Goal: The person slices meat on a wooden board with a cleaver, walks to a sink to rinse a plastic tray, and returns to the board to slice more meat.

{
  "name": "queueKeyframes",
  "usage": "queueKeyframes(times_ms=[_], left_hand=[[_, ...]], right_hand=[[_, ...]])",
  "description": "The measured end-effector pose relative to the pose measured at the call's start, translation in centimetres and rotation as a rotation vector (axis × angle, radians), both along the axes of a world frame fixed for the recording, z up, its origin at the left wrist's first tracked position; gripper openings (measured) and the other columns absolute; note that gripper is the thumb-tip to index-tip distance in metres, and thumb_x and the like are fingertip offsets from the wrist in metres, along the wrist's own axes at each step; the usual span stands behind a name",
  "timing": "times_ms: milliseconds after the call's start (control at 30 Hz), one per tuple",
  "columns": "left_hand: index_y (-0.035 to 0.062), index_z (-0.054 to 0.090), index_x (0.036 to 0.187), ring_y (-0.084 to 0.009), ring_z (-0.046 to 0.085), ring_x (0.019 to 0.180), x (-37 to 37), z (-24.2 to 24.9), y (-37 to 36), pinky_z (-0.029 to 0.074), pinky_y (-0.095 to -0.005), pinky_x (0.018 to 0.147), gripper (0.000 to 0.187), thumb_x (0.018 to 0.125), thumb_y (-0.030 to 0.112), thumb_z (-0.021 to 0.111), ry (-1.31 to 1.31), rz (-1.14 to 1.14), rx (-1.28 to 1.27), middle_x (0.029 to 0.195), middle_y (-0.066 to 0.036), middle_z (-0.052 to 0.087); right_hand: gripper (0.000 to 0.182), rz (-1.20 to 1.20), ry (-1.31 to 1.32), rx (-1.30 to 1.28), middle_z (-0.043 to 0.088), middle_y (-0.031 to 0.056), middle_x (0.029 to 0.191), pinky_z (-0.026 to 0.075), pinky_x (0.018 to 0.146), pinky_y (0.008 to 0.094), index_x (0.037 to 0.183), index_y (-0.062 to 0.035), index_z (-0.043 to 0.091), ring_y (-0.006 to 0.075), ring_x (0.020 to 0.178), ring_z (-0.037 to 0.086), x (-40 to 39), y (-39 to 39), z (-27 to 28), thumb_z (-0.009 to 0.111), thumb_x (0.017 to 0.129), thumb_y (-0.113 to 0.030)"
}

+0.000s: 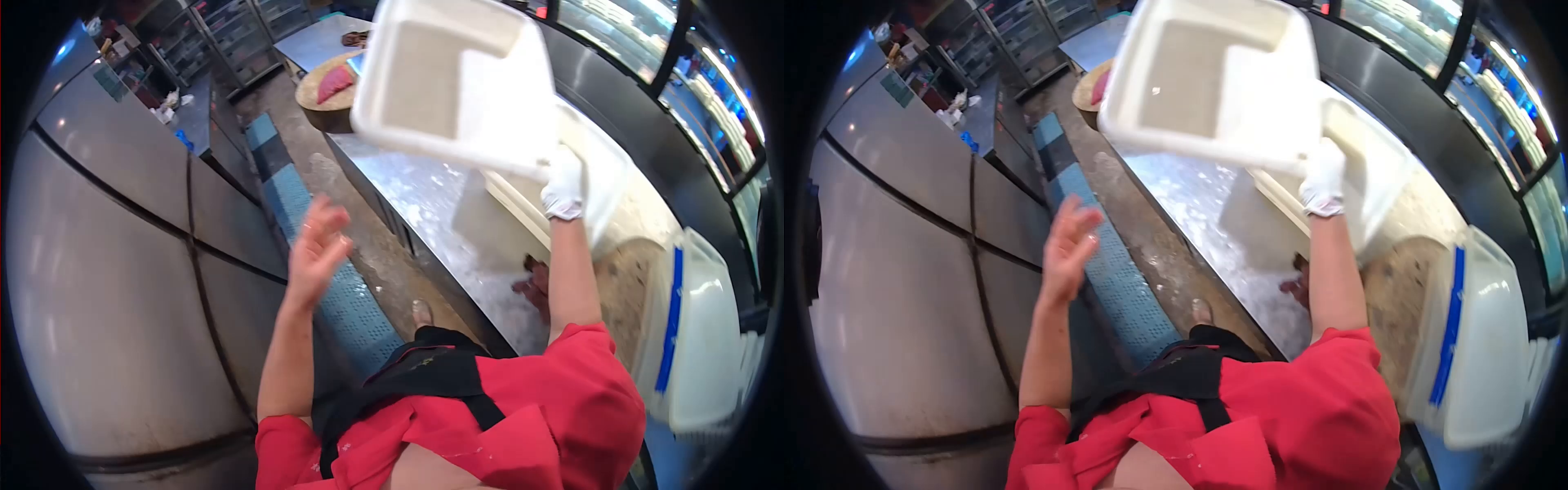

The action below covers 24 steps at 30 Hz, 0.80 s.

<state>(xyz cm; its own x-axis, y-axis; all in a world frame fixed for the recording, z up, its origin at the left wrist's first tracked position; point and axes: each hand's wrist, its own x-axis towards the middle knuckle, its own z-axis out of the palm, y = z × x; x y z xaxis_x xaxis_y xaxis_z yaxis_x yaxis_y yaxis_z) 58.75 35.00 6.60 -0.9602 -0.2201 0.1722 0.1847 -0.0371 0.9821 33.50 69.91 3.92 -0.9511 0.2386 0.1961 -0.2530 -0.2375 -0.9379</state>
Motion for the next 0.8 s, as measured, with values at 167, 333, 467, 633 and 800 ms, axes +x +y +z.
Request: queueKeyframes(times_ms=[167, 333, 467, 633, 800], left_hand=[[0.0051, 0.055, 0.131, -0.0191, 0.066, 0.096, -1.9, -7.2, -7.1, 0.052, -0.0319, 0.084, 0.052, 0.082, 0.007, 0.072, -0.336, -0.225, -0.866, 0.103, -0.011, 0.066], [0.0052, 0.056, 0.129, -0.0336, 0.064, 0.103, -3.5, -9.3, -13.4, 0.051, -0.0406, 0.089, 0.05, 0.082, 0.014, 0.069, -0.566, -0.347, -1.007, 0.106, -0.019, 0.066], [0.0053, 0.057, 0.129, -0.0338, 0.065, 0.101, -4.0, -14.2, -20.0, 0.051, -0.039, 0.09, 0.05, 0.083, 0.019, 0.07, -0.759, -0.17, -0.817, 0.11, -0.02, 0.066], [0.0053, 0.062, 0.125, -0.0338, 0.069, 0.097, 3.4, -42.3, -34.0, 0.053, -0.0394, 0.086, 0.05, 0.084, 0.034, 0.067, -0.927, 0.131, -0.642, 0.103, -0.019, 0.071], [0.0051, 0.063, 0.123, -0.0337, 0.069, 0.097, -0.3, -40.2, -41.7, 0.053, -0.0394, 0.086, 0.05, 0.083, 0.035, 0.068, -1.283, -0.041, -0.641, 0.102, -0.019, 0.071]], right_hand=[[0.017, -0.044, -0.131, -0.049, 0.064, 0.0135, 0.088, 0.053, 0.062, 0.0349, 0.102, 0.0015, 0.063, 0.0237, 0.073, 0.063, -13.4, -3.5, 1.6, 0.052, 0.093, -0.009], [0.023, -0.249, -0.409, 0.171, 0.067, 0.0159, 0.089, 0.055, 0.068, 0.0396, 0.099, 0.0012, 0.067, 0.0277, 0.079, 0.066, -23.9, -6.9, -1.9, 0.056, 0.091, -0.017], [0.039, -0.282, -0.376, 1.291, 0.066, 0.0237, 0.097, 0.053, 0.07, 0.0418, 0.103, 0.0103, 0.064, 0.0325, 0.086, 0.067, -29.1, -3.0, -12.3, 0.068, 0.079, -0.021], [0.038, -0.581, -0.25, 1.202, 0.066, 0.023, 0.101, 0.051, 0.076, 0.0379, 0.105, 0.0076, 0.065, 0.0291, 0.092, 0.066, -20.5, -10.5, -3.6, 0.069, 0.081, -0.021], [0.019, -0.238, 0.062, 0.854, 0.07, 0.0147, 0.093, 0.051, 0.082, 0.0368, 0.097, -0.0013, 0.071, 0.0274, 0.09, 0.066, -19.9, -25.9, 0.6, 0.062, 0.087, -0.015]])
